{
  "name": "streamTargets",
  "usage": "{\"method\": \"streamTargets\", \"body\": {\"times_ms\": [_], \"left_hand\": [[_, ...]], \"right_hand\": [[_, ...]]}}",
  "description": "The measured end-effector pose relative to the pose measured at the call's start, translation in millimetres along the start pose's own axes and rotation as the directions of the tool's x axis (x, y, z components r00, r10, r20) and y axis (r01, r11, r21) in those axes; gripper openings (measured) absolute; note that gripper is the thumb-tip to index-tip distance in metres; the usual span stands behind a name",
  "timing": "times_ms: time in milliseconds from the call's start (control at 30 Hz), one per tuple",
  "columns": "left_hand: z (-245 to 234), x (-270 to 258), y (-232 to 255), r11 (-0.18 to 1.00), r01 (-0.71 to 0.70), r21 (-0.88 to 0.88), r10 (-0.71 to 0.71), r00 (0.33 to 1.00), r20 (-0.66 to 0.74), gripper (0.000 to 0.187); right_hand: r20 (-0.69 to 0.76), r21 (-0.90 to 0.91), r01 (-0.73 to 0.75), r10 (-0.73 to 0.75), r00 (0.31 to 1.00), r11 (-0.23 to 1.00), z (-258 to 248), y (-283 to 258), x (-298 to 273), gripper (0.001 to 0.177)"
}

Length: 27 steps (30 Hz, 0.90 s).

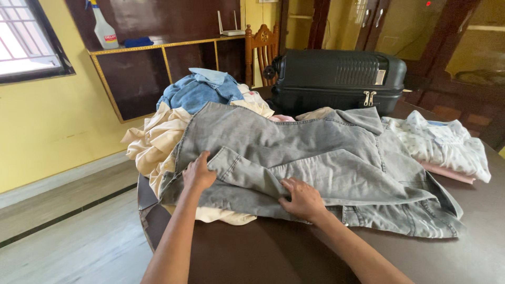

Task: The person folds a white patterned shirt and a gray denim shirt on a round table. The folded shirts are placed in a neat stack next to other folded clothes. A closed suitcase sits on the table nearby.

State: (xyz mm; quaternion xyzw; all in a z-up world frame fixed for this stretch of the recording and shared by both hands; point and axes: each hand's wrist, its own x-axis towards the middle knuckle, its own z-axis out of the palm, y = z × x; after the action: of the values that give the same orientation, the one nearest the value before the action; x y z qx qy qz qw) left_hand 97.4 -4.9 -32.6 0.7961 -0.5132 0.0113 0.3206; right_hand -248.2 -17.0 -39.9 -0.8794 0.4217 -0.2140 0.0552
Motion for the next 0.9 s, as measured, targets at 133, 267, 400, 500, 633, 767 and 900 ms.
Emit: {"method": "streamTargets", "body": {"times_ms": [133, 267, 400, 500, 633, 767, 900], "left_hand": [[11, 8, -24, 0.949, -0.102, -0.299, 0.065, 0.989, -0.132, 0.046], [-10, 9, -54, 0.905, -0.106, -0.411, 0.056, 0.990, -0.131, 0.035], [-46, -14, -55, 0.933, 0.075, -0.352, -0.119, 0.987, -0.105, 0.024], [-64, -21, -33, 0.981, 0.194, 0.003, -0.194, 0.979, 0.061, 0.036], [-58, -32, -12, 0.994, 0.010, 0.110, -0.022, 0.994, 0.104, 0.058], [-41, -28, -7, 0.998, -0.055, 0.033, 0.058, 0.995, -0.077, 0.039], [-29, -34, -10, 0.994, -0.038, 0.101, 0.051, 0.991, -0.126, 0.038]], "right_hand": [[-0.077, -0.013, 0.123, -0.123, 0.989, 0.992, -5, -12, -9, 0.045], [-0.056, -0.120, 0.466, -0.474, 0.879, 0.877, -13, -26, -23, 0.036], [0.121, 0.031, 0.395, -0.395, 0.911, 0.918, -18, -37, -26, 0.042], [0.186, 0.066, 0.325, -0.331, 0.925, 0.943, -18, -38, -15, 0.052], [0.179, 0.048, 0.273, -0.277, 0.944, 0.961, -8, -34, -2, 0.061], [0.221, 0.043, 0.183, -0.188, 0.957, 0.982, -3, -20, 1, 0.061], [0.351, 0.033, 0.086, -0.092, 0.932, 0.996, -15, 4, 13, 0.058]]}}
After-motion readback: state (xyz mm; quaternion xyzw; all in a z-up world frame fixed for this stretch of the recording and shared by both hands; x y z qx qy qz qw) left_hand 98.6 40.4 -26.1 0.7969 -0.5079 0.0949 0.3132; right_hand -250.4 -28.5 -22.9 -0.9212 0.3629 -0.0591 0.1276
